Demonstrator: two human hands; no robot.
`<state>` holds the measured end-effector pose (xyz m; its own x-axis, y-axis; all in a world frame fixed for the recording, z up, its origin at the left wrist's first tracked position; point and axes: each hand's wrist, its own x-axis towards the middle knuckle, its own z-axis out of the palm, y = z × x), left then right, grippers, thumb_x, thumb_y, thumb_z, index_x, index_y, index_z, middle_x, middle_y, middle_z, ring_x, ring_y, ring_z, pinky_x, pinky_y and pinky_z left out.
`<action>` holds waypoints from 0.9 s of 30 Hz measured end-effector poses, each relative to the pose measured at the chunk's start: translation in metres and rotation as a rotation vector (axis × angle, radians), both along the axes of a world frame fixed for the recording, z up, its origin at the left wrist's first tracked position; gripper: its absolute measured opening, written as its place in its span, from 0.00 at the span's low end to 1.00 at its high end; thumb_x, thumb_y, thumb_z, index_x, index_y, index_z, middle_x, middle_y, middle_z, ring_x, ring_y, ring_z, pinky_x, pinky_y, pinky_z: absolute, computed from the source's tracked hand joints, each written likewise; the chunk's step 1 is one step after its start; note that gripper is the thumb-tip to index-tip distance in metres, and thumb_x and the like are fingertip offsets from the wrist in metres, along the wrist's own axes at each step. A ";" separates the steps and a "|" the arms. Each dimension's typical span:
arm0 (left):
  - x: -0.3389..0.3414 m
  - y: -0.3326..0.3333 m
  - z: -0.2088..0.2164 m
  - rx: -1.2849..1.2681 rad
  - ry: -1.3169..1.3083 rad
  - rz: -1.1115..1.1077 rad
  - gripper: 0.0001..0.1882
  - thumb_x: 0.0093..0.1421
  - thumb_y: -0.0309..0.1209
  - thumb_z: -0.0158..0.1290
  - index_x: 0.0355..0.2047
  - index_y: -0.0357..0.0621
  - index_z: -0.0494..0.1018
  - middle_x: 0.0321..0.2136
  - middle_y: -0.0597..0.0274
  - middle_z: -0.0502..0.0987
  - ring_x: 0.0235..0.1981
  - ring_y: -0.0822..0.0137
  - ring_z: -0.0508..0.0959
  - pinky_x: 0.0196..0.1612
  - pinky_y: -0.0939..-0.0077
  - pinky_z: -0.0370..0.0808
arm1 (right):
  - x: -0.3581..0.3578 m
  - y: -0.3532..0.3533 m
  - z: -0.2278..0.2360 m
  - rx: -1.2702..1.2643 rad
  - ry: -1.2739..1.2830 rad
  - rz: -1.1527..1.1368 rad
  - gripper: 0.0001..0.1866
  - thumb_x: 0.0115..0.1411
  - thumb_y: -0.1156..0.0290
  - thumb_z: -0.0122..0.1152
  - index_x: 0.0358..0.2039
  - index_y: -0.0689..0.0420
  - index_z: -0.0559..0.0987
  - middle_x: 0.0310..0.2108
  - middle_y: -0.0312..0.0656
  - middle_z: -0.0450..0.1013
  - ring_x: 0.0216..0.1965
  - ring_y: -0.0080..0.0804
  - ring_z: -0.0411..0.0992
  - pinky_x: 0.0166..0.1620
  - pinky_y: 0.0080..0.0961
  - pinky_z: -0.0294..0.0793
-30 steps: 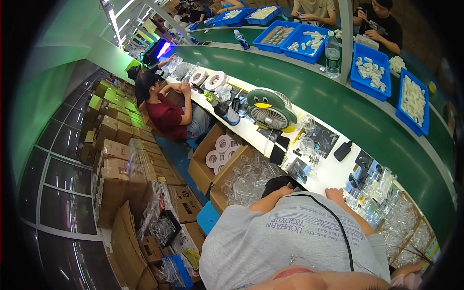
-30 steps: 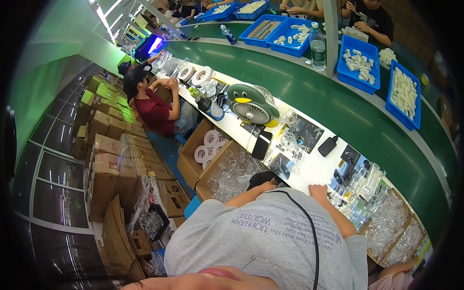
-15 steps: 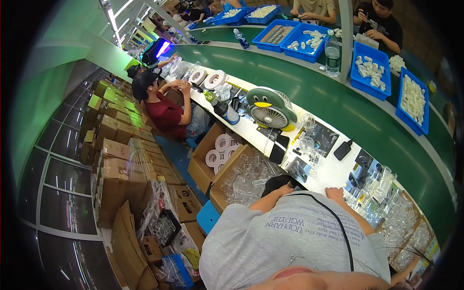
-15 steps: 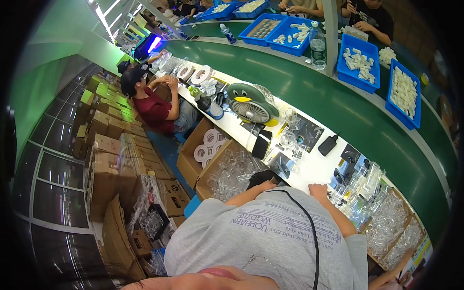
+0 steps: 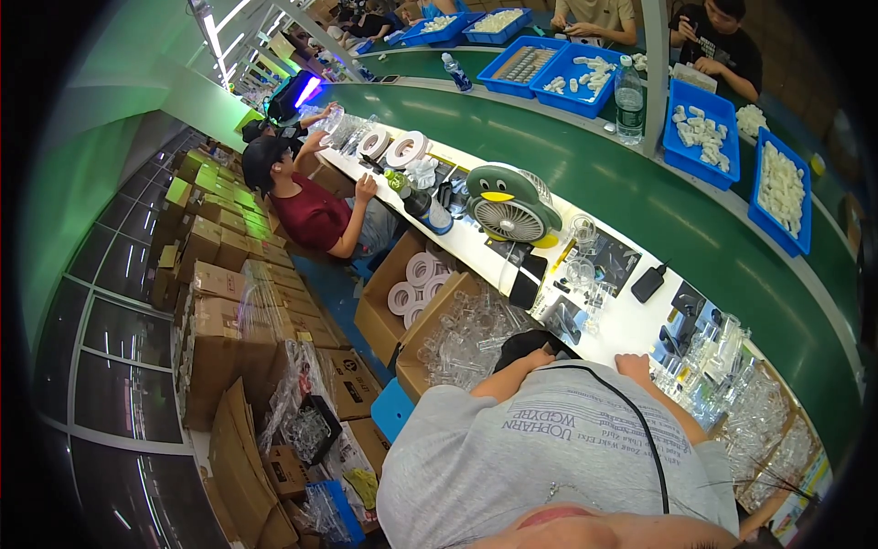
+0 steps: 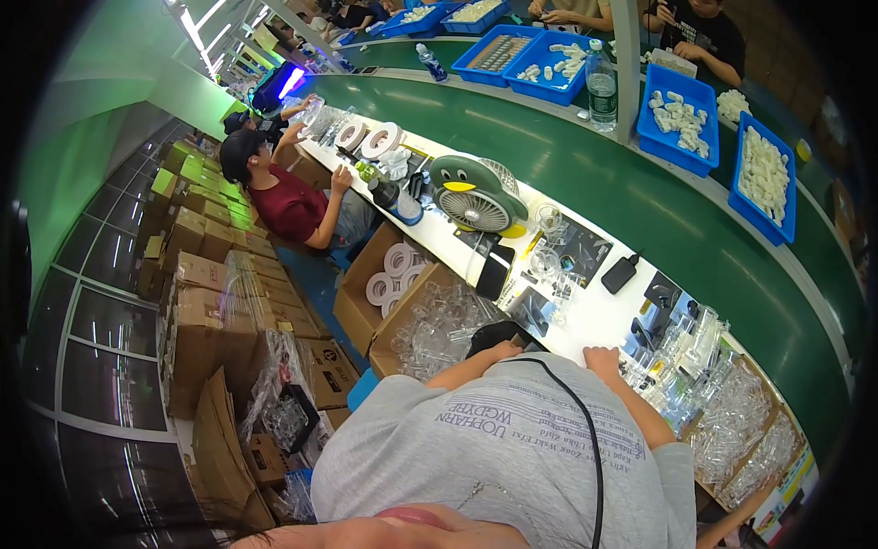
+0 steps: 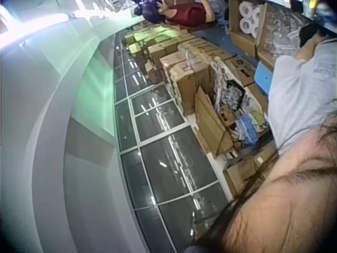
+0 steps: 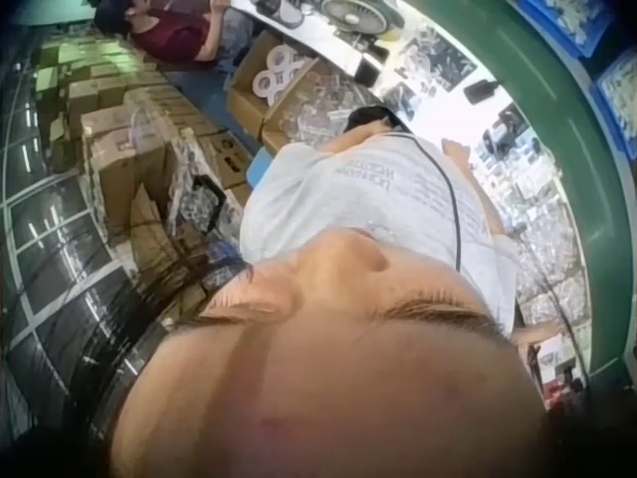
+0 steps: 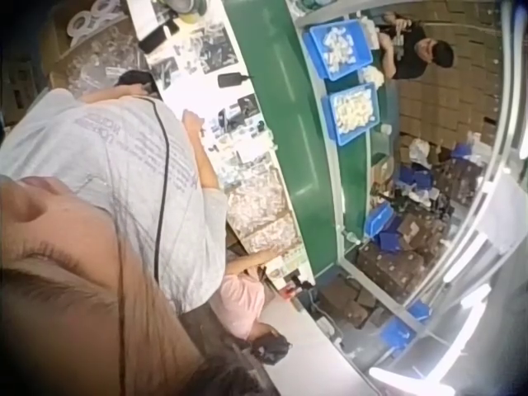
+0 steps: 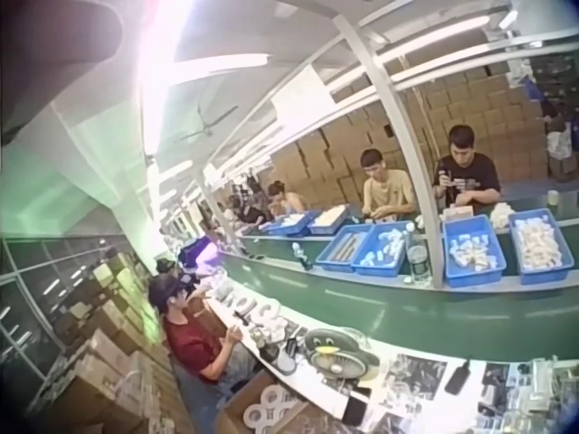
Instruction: Sorting and inspecting plastic cups and lids at a factory workstation.
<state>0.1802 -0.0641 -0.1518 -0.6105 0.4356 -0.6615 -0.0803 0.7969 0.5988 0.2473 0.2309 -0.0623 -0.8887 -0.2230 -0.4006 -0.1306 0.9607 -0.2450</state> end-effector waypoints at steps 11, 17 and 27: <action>0.001 0.000 -0.007 -0.005 0.002 0.067 0.25 0.51 0.49 0.44 0.26 0.36 0.76 0.26 0.45 0.76 0.31 0.52 0.76 0.38 0.69 0.70 | 0.000 0.001 -0.004 0.012 0.016 0.007 0.11 0.51 0.59 0.48 0.28 0.51 0.74 0.26 0.40 0.73 0.33 0.37 0.73 0.35 0.45 0.62; 0.001 0.001 -0.003 -0.012 -0.008 0.059 0.25 0.51 0.49 0.44 0.27 0.36 0.76 0.27 0.45 0.76 0.32 0.52 0.76 0.39 0.69 0.70 | 0.001 0.000 0.002 0.020 0.013 0.006 0.12 0.51 0.57 0.48 0.27 0.51 0.74 0.26 0.39 0.73 0.32 0.37 0.73 0.35 0.44 0.62; 0.002 0.002 -0.002 -0.015 0.013 0.072 0.25 0.51 0.49 0.44 0.27 0.37 0.76 0.27 0.45 0.76 0.32 0.51 0.76 0.39 0.68 0.70 | 0.000 0.001 0.006 0.012 0.009 0.009 0.13 0.51 0.55 0.49 0.28 0.51 0.74 0.26 0.39 0.73 0.33 0.37 0.73 0.35 0.45 0.62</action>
